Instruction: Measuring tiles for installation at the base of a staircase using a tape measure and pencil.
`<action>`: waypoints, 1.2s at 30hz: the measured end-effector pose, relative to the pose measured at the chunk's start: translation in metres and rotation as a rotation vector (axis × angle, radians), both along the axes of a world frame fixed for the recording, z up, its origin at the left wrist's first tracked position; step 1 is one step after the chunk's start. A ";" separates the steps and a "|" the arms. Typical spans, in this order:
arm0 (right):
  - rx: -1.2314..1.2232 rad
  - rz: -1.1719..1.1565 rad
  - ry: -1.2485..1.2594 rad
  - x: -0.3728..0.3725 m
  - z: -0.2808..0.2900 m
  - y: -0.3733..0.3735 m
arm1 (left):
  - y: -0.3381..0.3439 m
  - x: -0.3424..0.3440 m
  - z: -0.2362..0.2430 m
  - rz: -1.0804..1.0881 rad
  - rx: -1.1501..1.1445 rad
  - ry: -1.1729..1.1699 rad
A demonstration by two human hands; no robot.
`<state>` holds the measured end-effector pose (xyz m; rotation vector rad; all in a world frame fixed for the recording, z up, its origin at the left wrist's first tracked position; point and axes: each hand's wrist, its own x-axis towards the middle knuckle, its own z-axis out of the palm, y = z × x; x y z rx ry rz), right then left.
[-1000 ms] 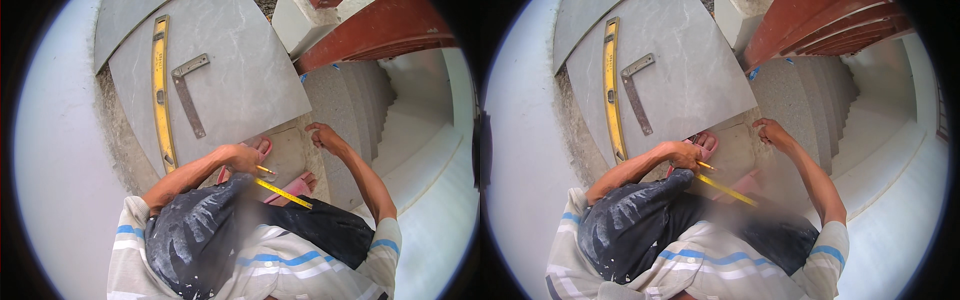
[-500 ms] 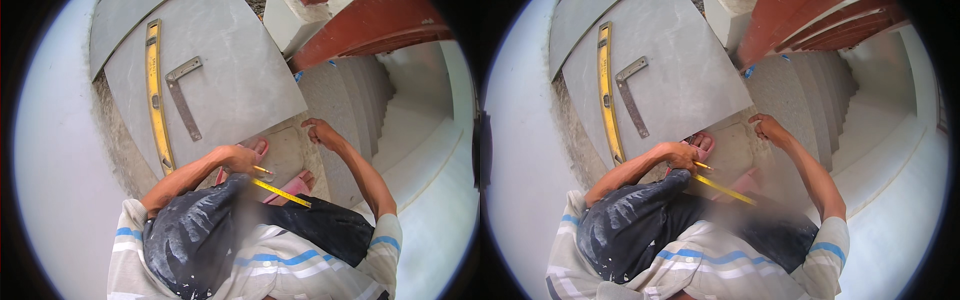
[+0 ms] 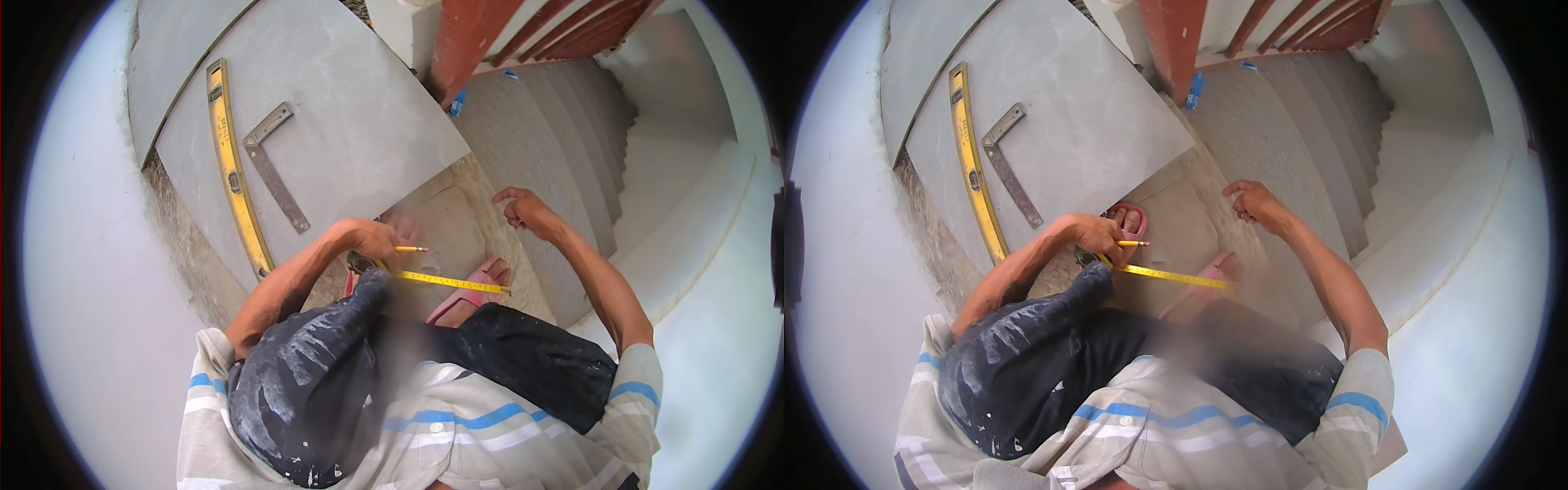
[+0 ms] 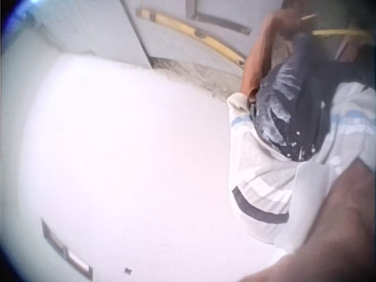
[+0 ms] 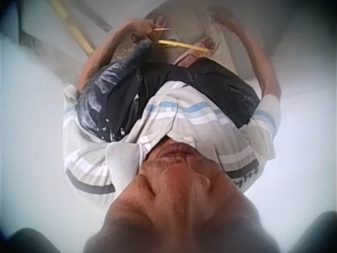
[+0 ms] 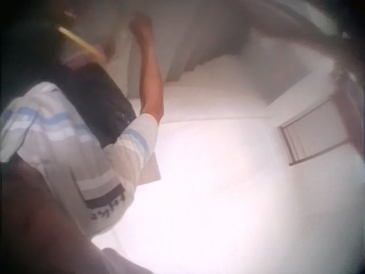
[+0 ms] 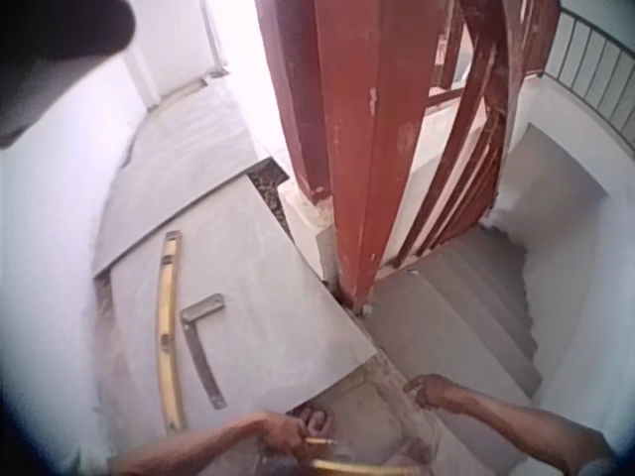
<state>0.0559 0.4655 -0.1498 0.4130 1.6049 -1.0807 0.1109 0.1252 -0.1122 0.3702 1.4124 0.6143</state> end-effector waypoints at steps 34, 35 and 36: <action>0.018 0.092 0.014 0.006 0.014 0.017 | -0.007 -0.004 -0.002 -0.004 -0.039 -0.004; 0.024 0.134 0.013 0.004 0.011 0.019 | -0.007 -0.005 -0.005 0.005 -0.032 0.006; 0.031 0.140 0.015 0.003 0.013 0.018 | -0.007 -0.004 -0.004 -0.004 -0.020 0.011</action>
